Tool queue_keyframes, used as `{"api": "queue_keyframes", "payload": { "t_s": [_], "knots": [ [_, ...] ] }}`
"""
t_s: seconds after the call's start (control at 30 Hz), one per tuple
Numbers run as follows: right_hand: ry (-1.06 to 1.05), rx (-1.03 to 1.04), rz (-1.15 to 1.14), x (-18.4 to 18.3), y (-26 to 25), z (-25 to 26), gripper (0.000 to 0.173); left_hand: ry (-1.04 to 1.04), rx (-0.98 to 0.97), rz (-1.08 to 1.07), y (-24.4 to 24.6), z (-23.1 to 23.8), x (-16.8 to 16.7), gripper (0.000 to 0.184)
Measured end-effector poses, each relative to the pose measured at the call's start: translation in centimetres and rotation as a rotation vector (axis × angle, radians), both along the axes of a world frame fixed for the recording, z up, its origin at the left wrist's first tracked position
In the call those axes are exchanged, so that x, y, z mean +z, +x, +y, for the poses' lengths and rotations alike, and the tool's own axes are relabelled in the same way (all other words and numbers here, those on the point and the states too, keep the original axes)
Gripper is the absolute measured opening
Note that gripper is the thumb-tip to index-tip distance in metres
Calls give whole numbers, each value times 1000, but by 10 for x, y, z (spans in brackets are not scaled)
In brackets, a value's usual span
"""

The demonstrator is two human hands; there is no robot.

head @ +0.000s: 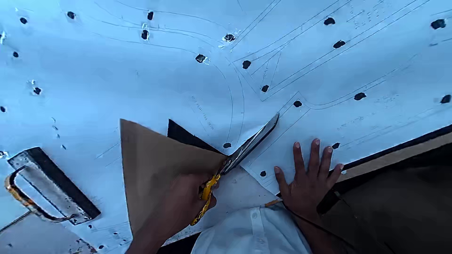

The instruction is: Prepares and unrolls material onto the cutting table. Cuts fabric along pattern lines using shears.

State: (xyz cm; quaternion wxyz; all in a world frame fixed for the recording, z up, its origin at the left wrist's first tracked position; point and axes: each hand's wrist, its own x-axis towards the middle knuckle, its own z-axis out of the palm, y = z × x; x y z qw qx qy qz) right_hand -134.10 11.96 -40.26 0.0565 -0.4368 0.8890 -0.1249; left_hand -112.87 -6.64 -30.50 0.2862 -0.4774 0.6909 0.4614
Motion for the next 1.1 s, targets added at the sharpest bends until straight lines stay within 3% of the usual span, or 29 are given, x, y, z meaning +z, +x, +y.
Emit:
{"api": "queue_keyframes", "payload": {
  "t_s": [0.53,1.1],
  "knots": [
    [13,5,50,-1,1,0,70,83,51,6,-2,-4,-10,15],
    [37,22,77,2,0,-2,74,115,-39,2,-21,-10,-4,17]
  ]
}}
